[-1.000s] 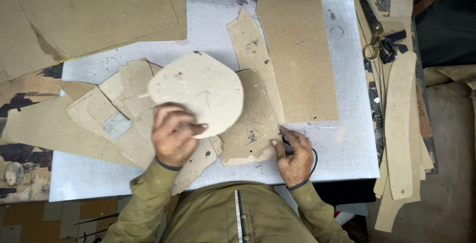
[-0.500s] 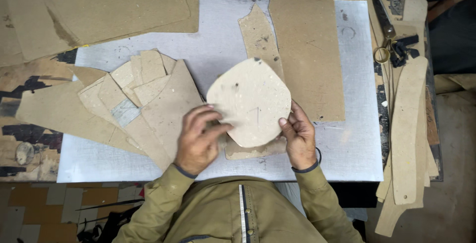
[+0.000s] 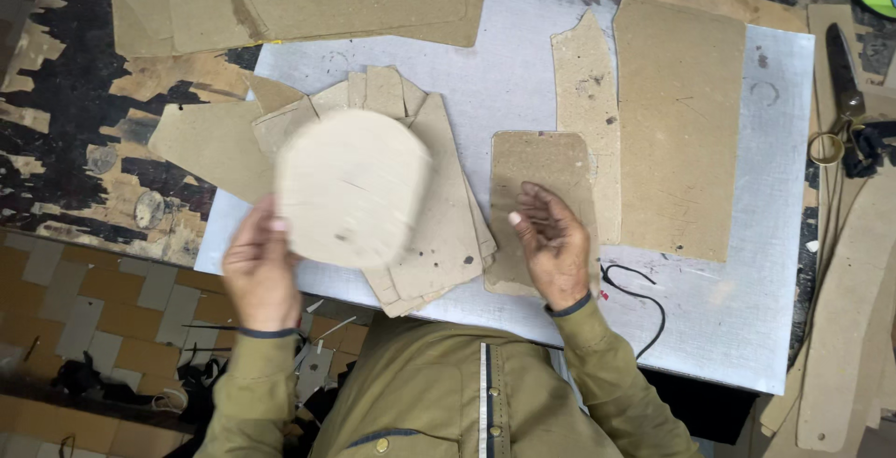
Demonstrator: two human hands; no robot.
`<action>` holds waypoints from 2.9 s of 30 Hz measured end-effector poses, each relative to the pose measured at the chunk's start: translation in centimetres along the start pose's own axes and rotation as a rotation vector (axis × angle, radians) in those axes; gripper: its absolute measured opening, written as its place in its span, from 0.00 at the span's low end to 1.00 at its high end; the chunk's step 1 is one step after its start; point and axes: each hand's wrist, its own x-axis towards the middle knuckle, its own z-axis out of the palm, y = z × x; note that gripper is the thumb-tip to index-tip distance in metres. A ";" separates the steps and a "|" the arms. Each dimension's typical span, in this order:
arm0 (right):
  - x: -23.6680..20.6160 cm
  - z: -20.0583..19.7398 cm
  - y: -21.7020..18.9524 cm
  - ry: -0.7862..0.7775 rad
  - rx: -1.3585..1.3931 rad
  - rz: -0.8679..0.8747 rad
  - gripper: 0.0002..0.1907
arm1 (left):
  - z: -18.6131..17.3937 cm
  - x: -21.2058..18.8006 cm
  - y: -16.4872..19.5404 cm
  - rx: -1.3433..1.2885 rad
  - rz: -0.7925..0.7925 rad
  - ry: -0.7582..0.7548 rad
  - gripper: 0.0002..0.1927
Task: The person removes a rubber band from a stack of cardboard garment patterns, then spreads and sorts the individual pattern pieces on a worktable. The person handles each piece by hand, arranging them into separate piles by shape and size.
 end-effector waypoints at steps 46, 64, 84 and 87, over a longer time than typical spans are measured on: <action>-2.2 11.5 -2.6 -0.277 -0.793 -0.242 0.70 | -7.8 4.8 0.2 0.053 0.140 0.137 0.22; -0.7 -3.6 3.9 0.004 0.840 0.311 0.41 | 1.0 0.1 -3.6 0.696 0.048 -0.170 0.52; 1.1 -14.9 6.3 0.081 0.319 0.316 0.29 | 3.4 1.6 3.2 -0.063 0.259 -0.272 0.19; 1.0 -13.5 3.7 0.303 -0.325 0.527 0.33 | 2.3 1.7 4.7 -0.150 0.226 -0.168 0.22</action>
